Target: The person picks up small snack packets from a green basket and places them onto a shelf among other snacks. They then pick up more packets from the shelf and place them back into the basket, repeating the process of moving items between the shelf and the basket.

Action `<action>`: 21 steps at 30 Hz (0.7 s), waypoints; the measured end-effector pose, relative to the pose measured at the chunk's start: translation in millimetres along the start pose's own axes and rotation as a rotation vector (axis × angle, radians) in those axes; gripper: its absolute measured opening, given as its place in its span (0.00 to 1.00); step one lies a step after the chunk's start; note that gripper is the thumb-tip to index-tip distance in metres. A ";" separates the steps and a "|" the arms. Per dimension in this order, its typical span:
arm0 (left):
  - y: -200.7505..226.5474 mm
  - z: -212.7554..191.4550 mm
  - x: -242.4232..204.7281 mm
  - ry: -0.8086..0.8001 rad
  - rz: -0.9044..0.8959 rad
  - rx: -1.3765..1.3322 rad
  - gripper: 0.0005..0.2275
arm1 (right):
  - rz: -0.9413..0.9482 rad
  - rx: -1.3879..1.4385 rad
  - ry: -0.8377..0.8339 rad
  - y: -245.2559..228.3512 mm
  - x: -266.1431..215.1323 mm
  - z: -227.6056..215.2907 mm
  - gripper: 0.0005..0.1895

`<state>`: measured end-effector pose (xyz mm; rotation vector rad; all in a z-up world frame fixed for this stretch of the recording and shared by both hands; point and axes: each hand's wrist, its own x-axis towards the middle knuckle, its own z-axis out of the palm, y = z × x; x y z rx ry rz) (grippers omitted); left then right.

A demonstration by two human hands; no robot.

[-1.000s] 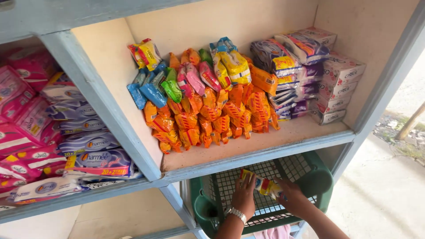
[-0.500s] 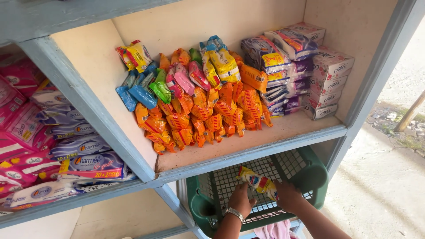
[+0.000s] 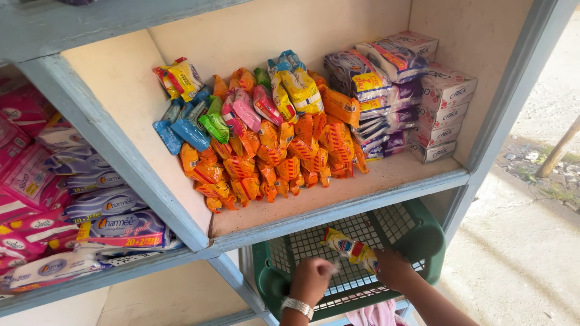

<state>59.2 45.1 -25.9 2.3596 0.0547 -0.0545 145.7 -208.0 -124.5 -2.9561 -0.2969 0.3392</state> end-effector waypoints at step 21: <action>-4.4 14.9 -25.9 0.036 0.072 0.043 0.31 | -0.199 0.495 0.411 -39.3 -68.6 -90.4 0.33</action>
